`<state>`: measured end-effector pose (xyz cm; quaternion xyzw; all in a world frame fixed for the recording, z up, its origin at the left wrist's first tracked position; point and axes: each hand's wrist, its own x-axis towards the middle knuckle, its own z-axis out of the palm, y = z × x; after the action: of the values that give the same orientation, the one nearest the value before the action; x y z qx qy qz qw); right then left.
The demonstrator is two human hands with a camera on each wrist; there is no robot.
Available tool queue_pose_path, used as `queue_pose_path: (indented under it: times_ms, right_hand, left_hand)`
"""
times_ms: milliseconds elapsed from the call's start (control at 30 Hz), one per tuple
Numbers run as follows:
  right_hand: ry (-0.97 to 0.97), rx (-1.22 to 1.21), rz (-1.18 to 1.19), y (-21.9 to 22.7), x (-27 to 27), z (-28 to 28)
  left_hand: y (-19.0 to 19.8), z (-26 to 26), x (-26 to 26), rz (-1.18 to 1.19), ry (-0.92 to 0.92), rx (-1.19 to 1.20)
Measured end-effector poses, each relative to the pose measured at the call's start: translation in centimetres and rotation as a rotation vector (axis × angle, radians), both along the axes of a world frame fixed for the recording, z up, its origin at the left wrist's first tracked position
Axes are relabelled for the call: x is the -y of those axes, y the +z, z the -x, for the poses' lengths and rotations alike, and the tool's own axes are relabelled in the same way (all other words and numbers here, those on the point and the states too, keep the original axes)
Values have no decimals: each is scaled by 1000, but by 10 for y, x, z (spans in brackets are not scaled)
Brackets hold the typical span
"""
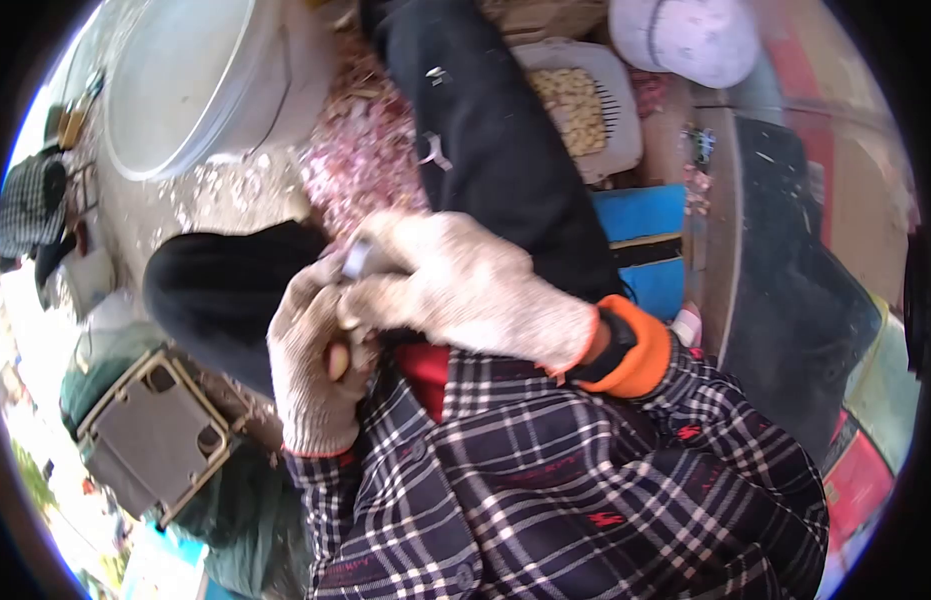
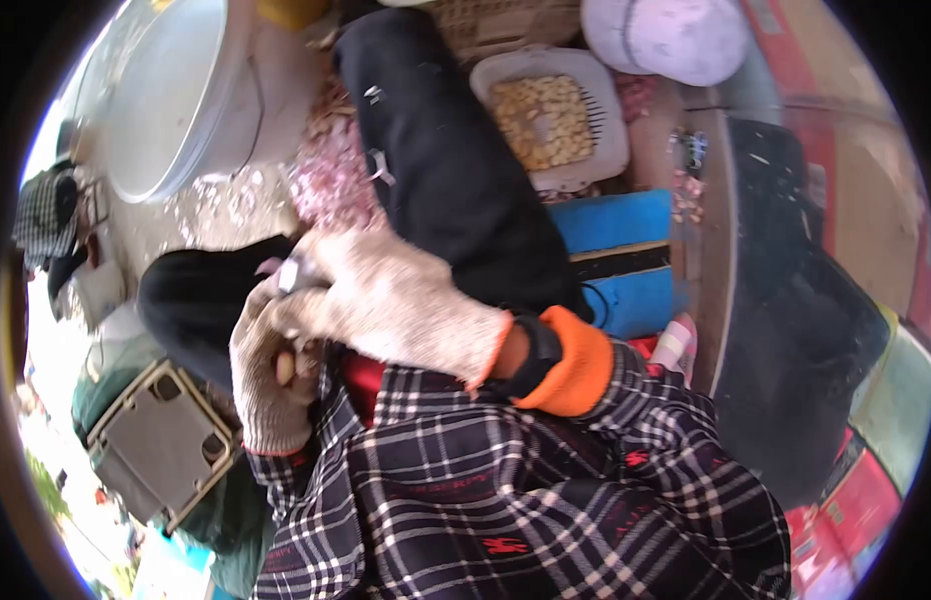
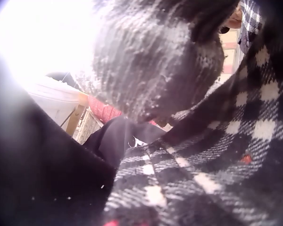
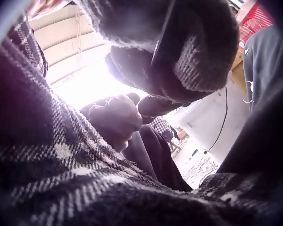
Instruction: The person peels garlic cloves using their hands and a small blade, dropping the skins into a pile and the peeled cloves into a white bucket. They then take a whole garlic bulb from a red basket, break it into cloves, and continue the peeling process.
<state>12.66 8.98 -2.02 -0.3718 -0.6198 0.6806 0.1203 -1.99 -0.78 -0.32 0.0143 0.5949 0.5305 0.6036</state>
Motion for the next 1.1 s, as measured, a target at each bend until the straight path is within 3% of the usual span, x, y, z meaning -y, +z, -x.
queue_pose_path:
  times_ms: [33,100,233,300,333,367,400,433,467,567,633,700,767,833,967,1033,1100]
  right_hand:
    - [68,-13,-114,2,5,2]
    - [68,78,-100,14,11,6]
    - [-36,14,-105,4,13,2]
    - [-119,103,-6,11,8,-4]
    - [-120,19,259,28,-12,-17]
    - [-268,-152,375,17,-17,-25]
    - [-433,-180,321,14,-30,-35]
    - [-536,-173,193,17,-43,-56]
    - [-661,-137,149,9,-54,-72]
    - [-616,372,-126,-23,-85,-120]
    - [-591,504,-284,-41,-92,-136]
    - [-665,535,-272,-38,-91,-133]
    - [-763,323,-226,-35,-85,-125]
    - [-726,230,-124,-3,-69,-94]
    - [-365,14,248,42,-34,-39]
    - [-153,-48,280,31,-19,-17]
    - [-3,25,90,11,-9,2]
  left_hand:
    - [-8,4,3,-69,-39,-14]
    - [-8,3,3,-64,-72,-16]
    - [6,-17,-8,-1,-41,-105]
    - [7,-20,-14,-6,-49,-114]
    - [6,-16,-18,-84,-48,61]
    - [4,-14,-20,-156,-42,242]
    - [0,-12,-23,-49,42,201]
    - [-10,-2,-21,-259,-68,421]
    - [-10,-6,-22,-253,-45,357]
    - [-16,-1,-23,-343,-101,288]
    - [-16,-1,-23,-417,-72,328]
    - [-12,-4,-24,-387,-35,248]
    - [-17,-2,-19,-430,-3,250]
    - [-16,-3,-19,-435,26,242]
    - [-12,-3,-19,-446,22,214]
    - [-9,-3,-20,-396,-11,138]
    - [-6,-2,-17,-373,5,108]
